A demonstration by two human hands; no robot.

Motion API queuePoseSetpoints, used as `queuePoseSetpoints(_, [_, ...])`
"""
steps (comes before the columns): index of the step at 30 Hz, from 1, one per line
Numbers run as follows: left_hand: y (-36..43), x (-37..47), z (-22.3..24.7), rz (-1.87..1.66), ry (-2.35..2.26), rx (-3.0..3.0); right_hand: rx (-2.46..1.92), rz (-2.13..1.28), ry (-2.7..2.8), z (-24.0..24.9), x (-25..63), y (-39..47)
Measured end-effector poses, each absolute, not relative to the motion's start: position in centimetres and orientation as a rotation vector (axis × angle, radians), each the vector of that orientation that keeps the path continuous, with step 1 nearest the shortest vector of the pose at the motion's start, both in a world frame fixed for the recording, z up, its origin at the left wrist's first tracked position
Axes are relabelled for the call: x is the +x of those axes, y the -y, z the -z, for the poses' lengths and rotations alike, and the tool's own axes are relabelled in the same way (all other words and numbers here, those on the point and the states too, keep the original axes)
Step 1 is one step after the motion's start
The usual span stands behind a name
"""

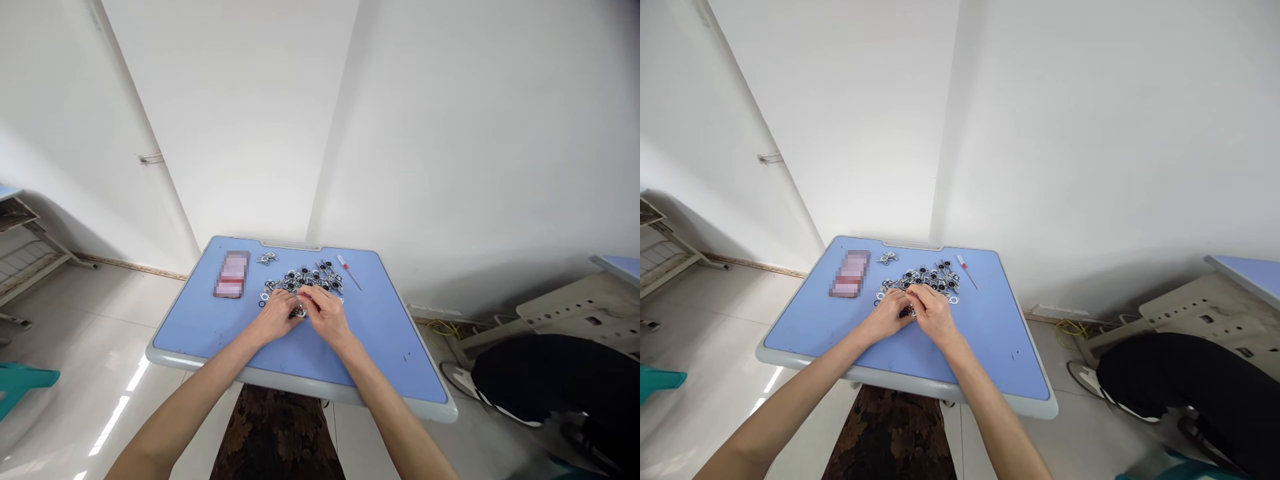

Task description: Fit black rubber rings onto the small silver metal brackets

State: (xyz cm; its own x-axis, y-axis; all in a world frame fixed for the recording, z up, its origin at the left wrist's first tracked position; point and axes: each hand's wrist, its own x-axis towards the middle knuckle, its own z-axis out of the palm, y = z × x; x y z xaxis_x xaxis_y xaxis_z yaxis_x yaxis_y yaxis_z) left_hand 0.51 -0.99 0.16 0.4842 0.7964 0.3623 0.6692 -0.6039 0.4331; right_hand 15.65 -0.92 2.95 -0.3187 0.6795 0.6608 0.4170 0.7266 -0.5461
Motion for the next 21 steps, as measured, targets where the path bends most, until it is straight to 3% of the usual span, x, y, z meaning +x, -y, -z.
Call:
queuePoseSetpoints(5, [1.0, 0.5, -0.4, -0.772, -1.270, 2.494, -0.853, -0.333, 1.948, -2.7, 15.8, 0.8])
queuePoseSetpoints(14, [1.1, 0.4, -0.6, -0.751, -1.278, 2.506, -0.773, -0.680, 2.026, -3.8, 18.3, -0.1])
queuePoseSetpoints(21, [1.0, 0.5, -0.3, -0.786, -1.267, 2.513, -0.851, -0.675, 1.948, -3.7, 17.8, 0.0])
